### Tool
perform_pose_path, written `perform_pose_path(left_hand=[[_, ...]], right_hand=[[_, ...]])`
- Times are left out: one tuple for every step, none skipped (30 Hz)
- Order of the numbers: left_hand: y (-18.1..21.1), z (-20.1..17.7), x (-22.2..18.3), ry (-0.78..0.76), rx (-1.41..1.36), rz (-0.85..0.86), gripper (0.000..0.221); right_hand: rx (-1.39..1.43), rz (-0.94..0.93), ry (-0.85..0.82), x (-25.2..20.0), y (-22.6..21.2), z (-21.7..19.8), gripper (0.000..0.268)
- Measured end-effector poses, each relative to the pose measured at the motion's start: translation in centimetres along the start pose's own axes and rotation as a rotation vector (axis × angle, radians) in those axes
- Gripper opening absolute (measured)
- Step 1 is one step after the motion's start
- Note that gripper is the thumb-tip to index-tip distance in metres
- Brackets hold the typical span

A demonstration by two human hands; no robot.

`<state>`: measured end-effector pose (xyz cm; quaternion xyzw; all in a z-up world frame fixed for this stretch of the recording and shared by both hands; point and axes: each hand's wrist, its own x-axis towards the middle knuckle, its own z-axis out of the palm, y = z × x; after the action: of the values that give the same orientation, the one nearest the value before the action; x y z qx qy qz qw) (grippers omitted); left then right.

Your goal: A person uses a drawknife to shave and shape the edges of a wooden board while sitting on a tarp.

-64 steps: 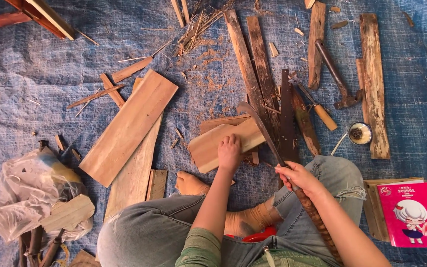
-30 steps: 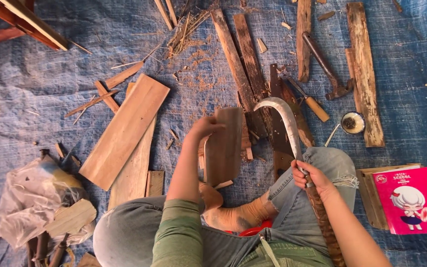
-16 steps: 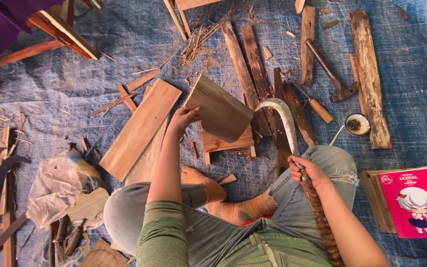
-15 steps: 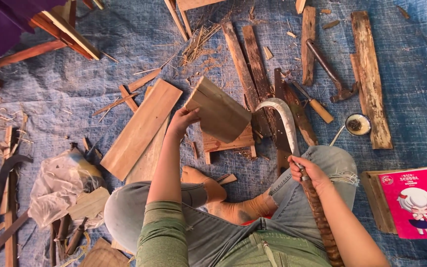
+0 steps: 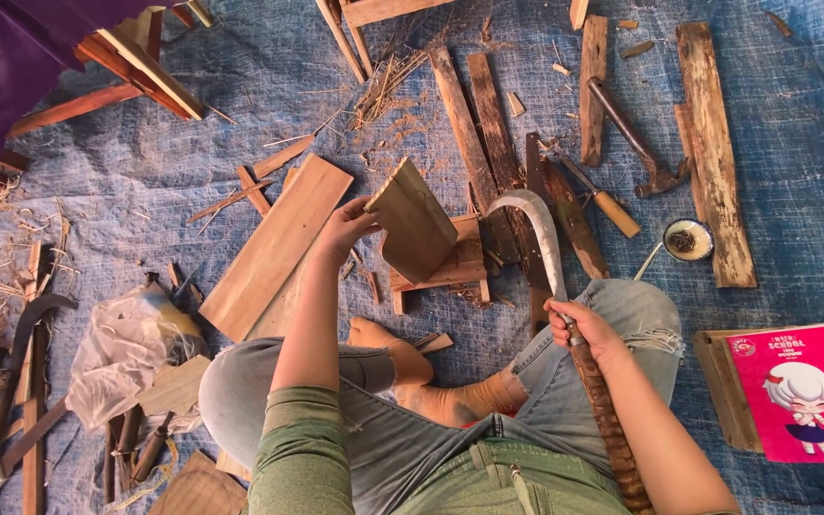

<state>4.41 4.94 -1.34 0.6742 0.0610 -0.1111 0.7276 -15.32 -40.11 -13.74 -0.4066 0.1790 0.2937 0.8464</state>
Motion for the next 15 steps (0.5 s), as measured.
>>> perform_pose_path(left_hand=[[-0.3, -0.2, 0.5, 0.000, 0.000, -0.001, 0.035], [-0.5, -0.4, 0.9, -0.019, 0.013, 0.001, 0.038], [-0.9, -0.6, 1.4, -0.036, 0.025, 0.001, 0.040], [-0.7, -0.4, 1.5, -0.036, 0.024, 0.001, 0.040], [-0.5, -0.3, 1.6, -0.047, 0.060, -0.001, 0.040], [-0.3, -0.1, 1.7, -0.059, 0.096, -0.003, 0.040], [-0.1, 0.0, 1.6, -0.060, 0.096, -0.003, 0.040], [0.1, 0.2, 1.5, -0.053, 0.106, -0.002, 0.036], [0.4, 0.4, 1.5, -0.046, 0.116, 0.002, 0.034], [0.2, 0.3, 1.7, -0.048, 0.116, 0.003, 0.034], [0.0, 0.1, 1.8, -0.055, 0.106, 0.001, 0.034], [-0.2, -0.1, 1.9, -0.063, 0.097, 0.000, 0.035], [-0.2, -0.1, 2.1, -0.063, 0.097, 0.000, 0.035], [-0.3, -0.2, 2.2, -0.071, 0.099, 0.001, 0.035], [-0.4, -0.2, 2.4, -0.081, 0.102, 0.002, 0.036]], right_hand=[[0.000, 0.000, 0.001, 0.0, 0.0, 0.0, 0.018], [-0.001, -0.001, 0.004, 0.1, 0.1, 0.1, 0.018], [-0.003, -0.002, 0.007, 0.2, 0.1, 0.1, 0.017], [-0.004, -0.001, 0.008, 0.2, 0.1, 0.0, 0.017], [-0.007, -0.003, 0.010, 0.1, 0.1, 0.1, 0.017], [-0.011, -0.005, 0.011, 0.1, 0.1, 0.1, 0.017], [-0.010, -0.005, 0.012, 0.1, 0.1, 0.1, 0.017], [-0.014, -0.004, 0.019, 0.1, 0.2, 0.1, 0.017], [-0.018, -0.004, 0.025, 0.2, 0.1, 0.1, 0.016], [-0.019, -0.006, 0.026, 0.1, 0.1, 0.2, 0.016], [-0.027, 0.003, 0.039, 0.2, 0.1, 0.2, 0.017], [-0.035, 0.011, 0.052, 0.2, 0.1, 0.3, 0.017], [-0.035, 0.011, 0.052, 0.1, 0.0, 0.4, 0.017], [-0.040, 0.015, 0.057, 0.1, 0.0, 0.6, 0.017], [-0.044, 0.018, 0.064, 0.0, -0.1, 0.7, 0.017]])
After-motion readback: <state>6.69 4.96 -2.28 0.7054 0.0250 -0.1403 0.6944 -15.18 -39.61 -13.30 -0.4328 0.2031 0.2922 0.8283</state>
